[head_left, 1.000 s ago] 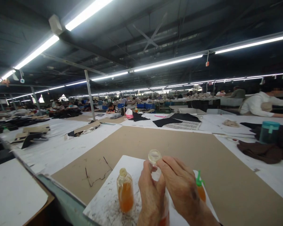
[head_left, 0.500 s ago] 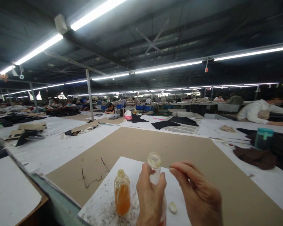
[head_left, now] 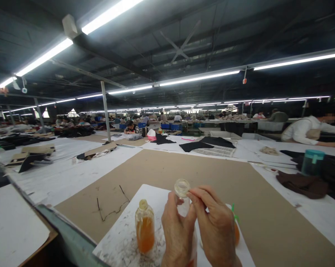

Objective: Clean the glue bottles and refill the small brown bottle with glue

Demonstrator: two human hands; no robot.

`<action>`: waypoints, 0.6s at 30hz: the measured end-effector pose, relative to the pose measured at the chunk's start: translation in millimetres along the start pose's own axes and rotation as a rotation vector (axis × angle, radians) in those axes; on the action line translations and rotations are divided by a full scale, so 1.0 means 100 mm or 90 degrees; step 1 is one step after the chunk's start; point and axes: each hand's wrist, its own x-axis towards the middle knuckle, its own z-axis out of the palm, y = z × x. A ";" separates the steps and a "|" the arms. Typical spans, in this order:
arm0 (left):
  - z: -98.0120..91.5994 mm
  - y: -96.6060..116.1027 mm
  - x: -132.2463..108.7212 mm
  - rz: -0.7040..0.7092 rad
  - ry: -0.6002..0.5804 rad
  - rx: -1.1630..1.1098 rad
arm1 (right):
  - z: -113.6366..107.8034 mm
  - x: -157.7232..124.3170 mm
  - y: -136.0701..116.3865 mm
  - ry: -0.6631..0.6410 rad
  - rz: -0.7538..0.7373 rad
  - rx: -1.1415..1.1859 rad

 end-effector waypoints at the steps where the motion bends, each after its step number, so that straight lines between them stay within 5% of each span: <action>1: 0.00 -0.02 0.01 0.005 0.002 0.001 | 0.00 0.00 -0.01 -0.011 0.012 0.007; 10: -0.01 0.03 -0.01 -0.002 0.000 -0.030 | -0.04 0.04 0.02 -0.100 0.087 0.085; 12: -0.02 0.05 -0.02 -0.013 -0.005 -0.023 | -0.17 0.00 -0.04 -0.021 0.087 0.069; 15: -0.04 0.05 0.00 -0.032 0.012 0.026 | -0.36 -0.07 -0.15 0.201 0.142 0.020; 18: -0.04 0.03 0.03 -0.041 0.020 0.058 | -0.41 -0.06 -0.17 0.190 0.119 0.008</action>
